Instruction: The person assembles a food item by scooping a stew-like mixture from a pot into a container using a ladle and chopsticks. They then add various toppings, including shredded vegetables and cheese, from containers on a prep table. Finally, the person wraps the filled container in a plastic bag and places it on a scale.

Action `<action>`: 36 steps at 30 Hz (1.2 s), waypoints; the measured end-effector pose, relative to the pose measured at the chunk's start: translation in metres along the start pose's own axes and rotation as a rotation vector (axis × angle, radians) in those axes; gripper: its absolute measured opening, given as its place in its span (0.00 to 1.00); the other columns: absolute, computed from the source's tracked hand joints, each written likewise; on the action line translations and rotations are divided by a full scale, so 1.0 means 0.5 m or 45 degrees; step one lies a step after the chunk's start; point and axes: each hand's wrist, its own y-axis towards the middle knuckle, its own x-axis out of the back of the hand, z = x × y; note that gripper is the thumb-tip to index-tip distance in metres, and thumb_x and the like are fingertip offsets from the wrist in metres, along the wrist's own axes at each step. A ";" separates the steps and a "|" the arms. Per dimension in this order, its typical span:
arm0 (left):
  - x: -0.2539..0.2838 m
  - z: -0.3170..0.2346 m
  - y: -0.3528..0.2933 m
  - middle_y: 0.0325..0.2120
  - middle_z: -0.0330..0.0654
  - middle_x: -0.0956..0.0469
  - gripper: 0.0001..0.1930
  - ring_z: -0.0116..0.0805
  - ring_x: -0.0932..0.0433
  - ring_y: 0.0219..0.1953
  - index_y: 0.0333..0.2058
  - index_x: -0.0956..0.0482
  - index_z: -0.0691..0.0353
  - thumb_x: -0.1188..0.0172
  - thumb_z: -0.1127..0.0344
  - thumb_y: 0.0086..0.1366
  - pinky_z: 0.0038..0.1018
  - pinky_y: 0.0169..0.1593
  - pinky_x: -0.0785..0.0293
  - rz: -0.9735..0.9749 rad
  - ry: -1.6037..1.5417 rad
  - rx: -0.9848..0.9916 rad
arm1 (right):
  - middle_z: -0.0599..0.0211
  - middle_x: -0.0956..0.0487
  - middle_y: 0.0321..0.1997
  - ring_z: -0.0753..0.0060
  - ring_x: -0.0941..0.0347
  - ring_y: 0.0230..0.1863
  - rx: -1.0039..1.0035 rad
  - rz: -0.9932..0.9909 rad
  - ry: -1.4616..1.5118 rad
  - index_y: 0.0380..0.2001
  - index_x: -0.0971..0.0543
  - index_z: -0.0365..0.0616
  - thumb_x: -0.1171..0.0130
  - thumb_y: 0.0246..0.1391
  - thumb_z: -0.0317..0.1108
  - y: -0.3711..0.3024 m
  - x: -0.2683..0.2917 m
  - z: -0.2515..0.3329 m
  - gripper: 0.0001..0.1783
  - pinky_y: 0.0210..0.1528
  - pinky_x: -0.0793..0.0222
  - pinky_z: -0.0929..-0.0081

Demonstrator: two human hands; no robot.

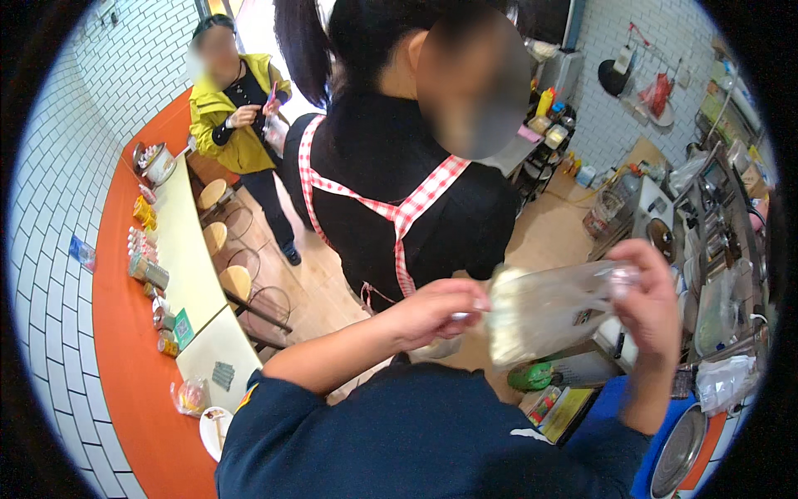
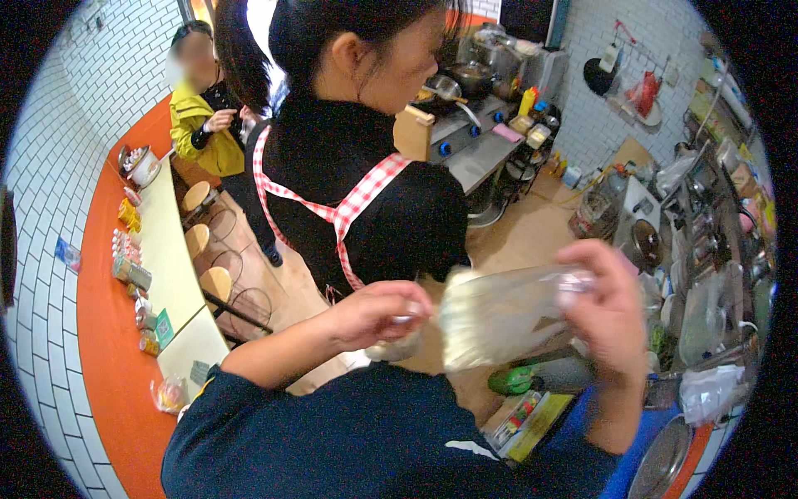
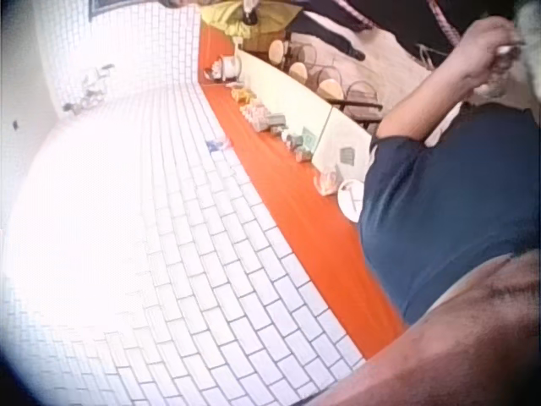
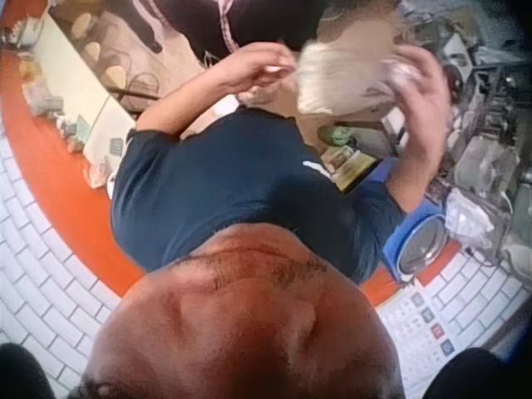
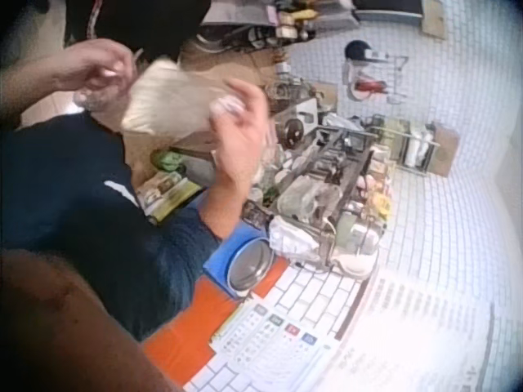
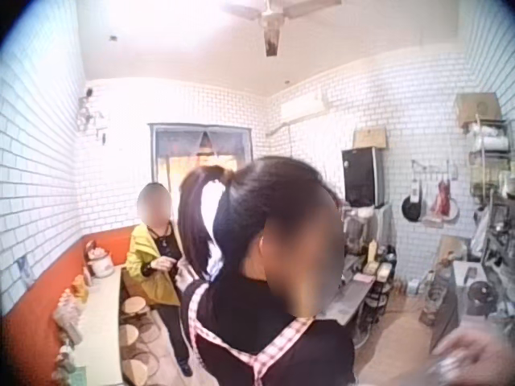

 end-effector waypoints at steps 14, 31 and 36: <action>-0.013 0.190 -0.048 0.35 0.47 0.23 0.20 0.28 0.29 0.24 0.49 0.32 0.61 0.50 0.56 0.62 0.20 0.26 0.36 -0.235 -0.109 0.043 | 0.72 0.30 0.35 0.84 0.35 0.34 0.086 0.568 -0.099 0.46 0.31 0.40 0.46 0.47 0.25 -0.004 -0.149 -0.303 0.20 0.35 0.36 0.82; 0.222 0.067 -0.184 0.18 0.32 0.36 0.11 0.26 0.36 0.21 0.32 0.27 0.58 0.49 0.57 0.61 0.30 0.39 0.30 -0.583 -0.465 -0.560 | 0.49 0.31 0.44 0.49 0.33 0.47 1.127 0.534 -0.542 0.52 0.37 0.35 0.44 0.40 0.23 0.147 -0.468 -0.270 0.31 0.49 0.36 0.61; 0.372 -0.110 -0.230 0.16 0.30 0.39 0.09 0.22 0.44 0.17 0.29 0.27 0.55 0.46 0.57 0.60 0.21 0.24 0.45 -0.566 0.099 -0.129 | 0.53 0.40 0.64 0.60 0.44 0.66 0.527 1.324 0.037 0.65 0.49 0.44 0.48 0.40 0.20 0.419 -0.717 -0.353 0.45 0.65 0.48 0.67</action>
